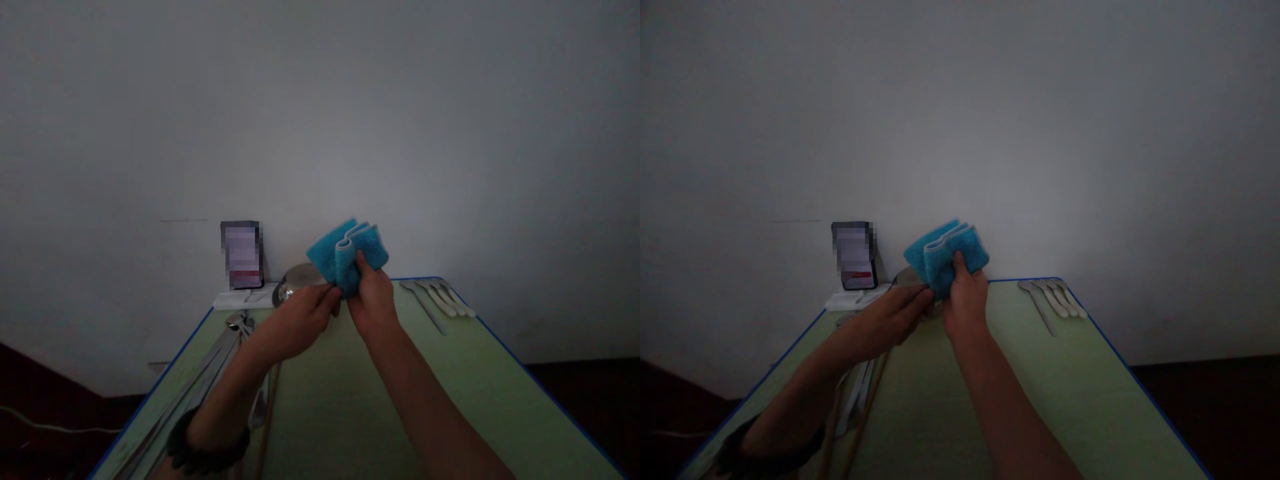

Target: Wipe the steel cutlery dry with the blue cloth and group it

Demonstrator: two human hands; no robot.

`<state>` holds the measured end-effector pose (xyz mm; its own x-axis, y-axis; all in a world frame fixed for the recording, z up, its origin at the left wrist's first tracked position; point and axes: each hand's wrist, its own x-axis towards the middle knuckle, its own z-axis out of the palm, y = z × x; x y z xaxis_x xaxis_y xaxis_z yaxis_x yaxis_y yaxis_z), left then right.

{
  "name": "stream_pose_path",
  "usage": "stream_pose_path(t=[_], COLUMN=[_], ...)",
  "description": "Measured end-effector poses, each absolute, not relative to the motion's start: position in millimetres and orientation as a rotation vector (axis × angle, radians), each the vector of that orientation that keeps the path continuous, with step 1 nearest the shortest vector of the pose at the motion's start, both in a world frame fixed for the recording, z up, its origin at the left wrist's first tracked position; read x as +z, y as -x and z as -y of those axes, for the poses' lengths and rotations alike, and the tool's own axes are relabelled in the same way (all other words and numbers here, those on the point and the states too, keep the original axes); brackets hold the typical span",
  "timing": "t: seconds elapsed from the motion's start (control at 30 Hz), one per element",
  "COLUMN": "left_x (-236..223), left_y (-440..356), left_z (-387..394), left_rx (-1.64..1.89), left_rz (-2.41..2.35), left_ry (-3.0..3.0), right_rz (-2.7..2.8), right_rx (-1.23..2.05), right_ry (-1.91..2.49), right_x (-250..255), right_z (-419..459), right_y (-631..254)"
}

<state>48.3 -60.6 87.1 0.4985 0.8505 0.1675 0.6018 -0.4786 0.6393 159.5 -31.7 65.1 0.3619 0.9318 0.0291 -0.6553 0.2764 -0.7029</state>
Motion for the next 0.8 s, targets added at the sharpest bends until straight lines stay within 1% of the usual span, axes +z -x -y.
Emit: stream_pose_path(t=[0.07,0.2,0.27,0.33,0.47,0.53,0.63,0.7,0.8], left_x=[95.6,110.6,111.2,105.4,84.2,78.5,84.0,93.3,103.2], left_y=[-37.2,-17.2,-16.0,-23.2,-47.9,-52.5,-43.1,-32.1,-23.2], left_z=[62.0,66.2,66.1,63.7,55.7,53.4,55.4,59.5,64.3], left_rx=[0.605,0.512,0.512,0.587,0.777,0.779,0.653,0.520,0.435], left_rz=[-1.166,-1.141,-1.134,-1.149,-1.231,-1.229,-1.190,-1.140,-1.030], left_ry=[-2.153,-2.007,-2.022,-2.099,-2.285,-2.330,-2.304,-2.258,-2.199], right_rz=[0.665,1.103,1.140,1.030,0.645,0.498,0.375,0.345,0.381], right_rx=[1.013,0.500,0.393,0.508,0.970,1.119,1.176,1.132,1.055], right_ry=[0.735,1.089,1.186,1.178,0.918,0.823,0.750,0.711,0.700], right_x=[65.8,68.0,66.2,61.7,54.0,55.5,62.9,67.8,70.9], right_z=[31.1,34.2,34.7,33.2,30.6,30.8,30.6,29.9,30.9], right_y=[-169.6,-189.1,-189.2,-181.2,-159.1,-154.8,-160.5,-168.1,-173.5])
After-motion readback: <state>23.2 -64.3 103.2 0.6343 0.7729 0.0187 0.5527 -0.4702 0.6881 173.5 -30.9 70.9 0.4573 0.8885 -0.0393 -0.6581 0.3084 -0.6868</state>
